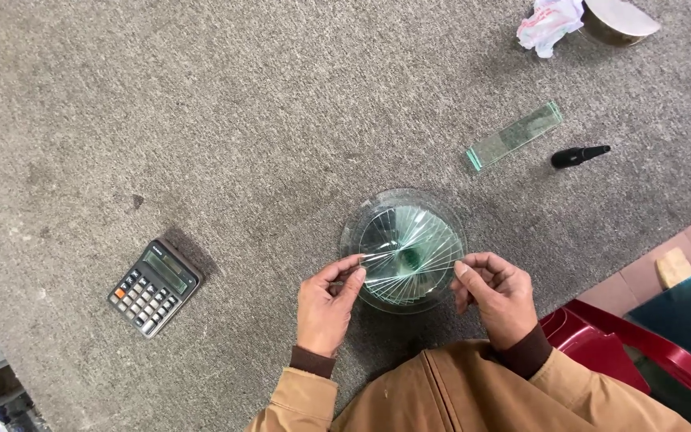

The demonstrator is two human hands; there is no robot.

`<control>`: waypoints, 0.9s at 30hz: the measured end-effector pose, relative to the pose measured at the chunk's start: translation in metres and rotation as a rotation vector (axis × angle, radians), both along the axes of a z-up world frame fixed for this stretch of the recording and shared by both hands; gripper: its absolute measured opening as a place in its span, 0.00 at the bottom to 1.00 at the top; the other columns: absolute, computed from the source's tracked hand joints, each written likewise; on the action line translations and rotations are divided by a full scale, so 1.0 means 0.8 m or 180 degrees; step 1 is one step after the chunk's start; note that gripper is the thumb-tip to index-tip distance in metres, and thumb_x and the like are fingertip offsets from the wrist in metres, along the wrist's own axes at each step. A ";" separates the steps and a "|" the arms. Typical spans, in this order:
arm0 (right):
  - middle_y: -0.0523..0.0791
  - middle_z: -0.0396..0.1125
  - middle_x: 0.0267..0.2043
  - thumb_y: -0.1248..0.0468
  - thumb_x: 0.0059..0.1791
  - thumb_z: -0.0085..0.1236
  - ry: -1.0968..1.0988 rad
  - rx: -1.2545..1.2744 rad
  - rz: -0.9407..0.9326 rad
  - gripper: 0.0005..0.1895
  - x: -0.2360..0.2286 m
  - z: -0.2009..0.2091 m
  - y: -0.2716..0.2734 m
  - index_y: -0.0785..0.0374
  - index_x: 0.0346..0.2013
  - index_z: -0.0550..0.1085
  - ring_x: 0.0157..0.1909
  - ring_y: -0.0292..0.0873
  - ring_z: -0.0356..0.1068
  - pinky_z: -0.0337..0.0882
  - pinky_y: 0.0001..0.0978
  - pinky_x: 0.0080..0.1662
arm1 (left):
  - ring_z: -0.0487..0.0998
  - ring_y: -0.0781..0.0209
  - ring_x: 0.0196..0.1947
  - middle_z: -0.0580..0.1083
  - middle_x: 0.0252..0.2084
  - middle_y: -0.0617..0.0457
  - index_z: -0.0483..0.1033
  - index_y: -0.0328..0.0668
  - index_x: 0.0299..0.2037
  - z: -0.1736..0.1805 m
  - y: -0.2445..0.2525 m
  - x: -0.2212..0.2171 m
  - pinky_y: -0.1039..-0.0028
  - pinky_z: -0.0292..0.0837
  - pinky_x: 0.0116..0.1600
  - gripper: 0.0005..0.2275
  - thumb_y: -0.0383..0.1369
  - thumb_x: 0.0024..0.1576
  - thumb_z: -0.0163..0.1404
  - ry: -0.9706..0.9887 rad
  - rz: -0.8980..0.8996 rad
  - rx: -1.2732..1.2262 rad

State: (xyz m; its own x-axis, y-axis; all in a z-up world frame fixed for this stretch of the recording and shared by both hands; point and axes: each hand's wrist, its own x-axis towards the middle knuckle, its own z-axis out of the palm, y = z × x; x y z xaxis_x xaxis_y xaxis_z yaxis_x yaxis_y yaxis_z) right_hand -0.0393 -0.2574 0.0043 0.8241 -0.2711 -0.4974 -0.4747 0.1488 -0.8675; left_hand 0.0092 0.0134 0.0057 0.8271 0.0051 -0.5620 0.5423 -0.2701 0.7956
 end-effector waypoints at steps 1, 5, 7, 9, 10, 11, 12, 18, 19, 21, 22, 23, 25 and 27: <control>0.51 0.77 0.26 0.70 0.57 0.63 0.0010 -0.0029 0.0011 0.02 0.001 0.001 0.000 0.68 0.43 0.80 0.19 0.41 0.72 0.79 0.33 0.24 | 0.82 0.70 0.38 0.89 0.47 0.57 0.90 0.50 0.55 0.000 0.000 0.001 0.78 0.87 0.47 0.13 0.32 0.61 0.64 -0.0038 -0.0005 -0.0011; 0.51 0.77 0.25 0.70 0.57 0.64 -0.0044 0.0064 -0.0026 0.03 0.000 -0.002 0.000 0.68 0.43 0.80 0.18 0.41 0.71 0.78 0.33 0.23 | 0.84 0.69 0.40 0.89 0.49 0.58 0.90 0.53 0.55 0.000 0.000 0.001 0.75 0.87 0.50 0.13 0.33 0.60 0.65 0.0115 -0.0007 0.0054; 0.52 0.77 0.26 0.70 0.57 0.64 -0.0065 0.0070 -0.0018 0.03 0.000 -0.003 0.000 0.69 0.43 0.80 0.19 0.41 0.71 0.78 0.34 0.23 | 0.87 0.67 0.46 0.90 0.52 0.56 0.90 0.53 0.55 -0.001 0.000 0.002 0.72 0.89 0.56 0.13 0.34 0.59 0.65 0.0077 0.0046 -0.0007; 0.51 0.77 0.26 0.70 0.57 0.64 -0.0038 0.0030 -0.0015 0.03 0.000 -0.002 0.000 0.69 0.43 0.80 0.18 0.41 0.71 0.78 0.33 0.23 | 0.87 0.67 0.46 0.90 0.52 0.56 0.90 0.51 0.55 0.000 0.000 0.002 0.73 0.89 0.56 0.13 0.33 0.59 0.65 0.0094 0.0107 -0.0089; 0.51 0.77 0.26 0.70 0.57 0.63 -0.0012 -0.0012 -0.0017 0.03 0.001 -0.001 0.001 0.69 0.43 0.80 0.18 0.41 0.71 0.78 0.33 0.23 | 0.87 0.67 0.45 0.90 0.51 0.55 0.90 0.50 0.55 0.000 0.000 0.002 0.74 0.89 0.55 0.13 0.32 0.59 0.65 0.0112 0.0165 -0.0173; 0.51 0.77 0.26 0.70 0.57 0.63 -0.0012 -0.0011 -0.0013 0.03 0.000 -0.001 0.001 0.69 0.43 0.80 0.18 0.41 0.71 0.78 0.33 0.23 | 0.87 0.67 0.45 0.90 0.51 0.55 0.90 0.50 0.55 0.000 0.001 0.001 0.74 0.89 0.55 0.13 0.32 0.59 0.65 0.0112 0.0168 -0.0172; 0.51 0.77 0.26 0.70 0.57 0.63 -0.0029 -0.0014 0.0003 0.03 0.000 -0.001 0.001 0.69 0.42 0.80 0.18 0.41 0.71 0.78 0.33 0.23 | 0.85 0.68 0.42 0.90 0.49 0.56 0.91 0.52 0.55 -0.001 0.001 0.001 0.75 0.88 0.52 0.13 0.34 0.59 0.65 0.0095 0.0094 -0.0093; 0.52 0.77 0.26 0.70 0.57 0.64 -0.0004 -0.0010 -0.0019 0.03 0.000 0.000 0.001 0.69 0.42 0.80 0.18 0.42 0.71 0.78 0.34 0.23 | 0.85 0.68 0.44 0.90 0.51 0.56 0.91 0.51 0.55 0.005 0.000 0.003 0.74 0.88 0.54 0.14 0.33 0.59 0.65 0.0205 0.0162 -0.0170; 0.52 0.77 0.26 0.70 0.57 0.64 0.0014 0.0001 -0.0023 0.03 0.001 0.001 0.001 0.69 0.43 0.80 0.18 0.42 0.71 0.78 0.34 0.24 | 0.86 0.67 0.46 0.89 0.54 0.56 0.90 0.52 0.55 0.007 0.000 0.004 0.72 0.88 0.56 0.14 0.34 0.58 0.65 0.0337 0.0198 -0.0163; 0.52 0.77 0.26 0.70 0.57 0.64 -0.0015 0.0045 -0.0061 0.03 -0.001 -0.002 0.002 0.69 0.43 0.80 0.18 0.42 0.71 0.77 0.34 0.24 | 0.87 0.63 0.50 0.90 0.53 0.52 0.90 0.51 0.55 0.007 0.000 0.003 0.69 0.87 0.61 0.13 0.33 0.60 0.63 0.0350 0.0333 -0.0346; 0.52 0.77 0.26 0.71 0.57 0.64 -0.0043 0.0086 -0.0101 0.03 -0.001 -0.004 0.002 0.69 0.43 0.80 0.18 0.41 0.71 0.77 0.33 0.23 | 0.88 0.60 0.54 0.90 0.53 0.49 0.90 0.50 0.56 0.006 0.000 0.003 0.65 0.86 0.65 0.13 0.33 0.62 0.61 0.0364 0.0467 -0.0531; 0.52 0.77 0.26 0.71 0.57 0.64 -0.0043 0.0087 -0.0101 0.03 -0.001 -0.002 0.002 0.69 0.43 0.80 0.18 0.41 0.71 0.77 0.33 0.23 | 0.88 0.60 0.54 0.90 0.53 0.49 0.90 0.50 0.56 0.007 0.000 0.003 0.65 0.86 0.65 0.13 0.33 0.62 0.61 0.0365 0.0466 -0.0530; 0.51 0.77 0.26 0.70 0.57 0.63 -0.0018 -0.0013 -0.0036 0.03 0.000 0.001 0.003 0.69 0.42 0.80 0.18 0.41 0.70 0.77 0.33 0.23 | 0.84 0.64 0.45 0.89 0.46 0.50 0.90 0.42 0.57 0.008 -0.001 0.003 0.75 0.80 0.51 0.12 0.30 0.68 0.55 0.0390 0.0685 -0.0733; 0.52 0.77 0.26 0.70 0.57 0.63 -0.0032 0.0022 -0.0057 0.03 0.000 0.001 0.003 0.70 0.42 0.79 0.18 0.42 0.70 0.77 0.33 0.23 | 0.84 0.63 0.46 0.89 0.46 0.49 0.90 0.42 0.57 0.010 -0.001 0.004 0.73 0.82 0.54 0.12 0.30 0.67 0.56 0.0354 0.0657 -0.0751</control>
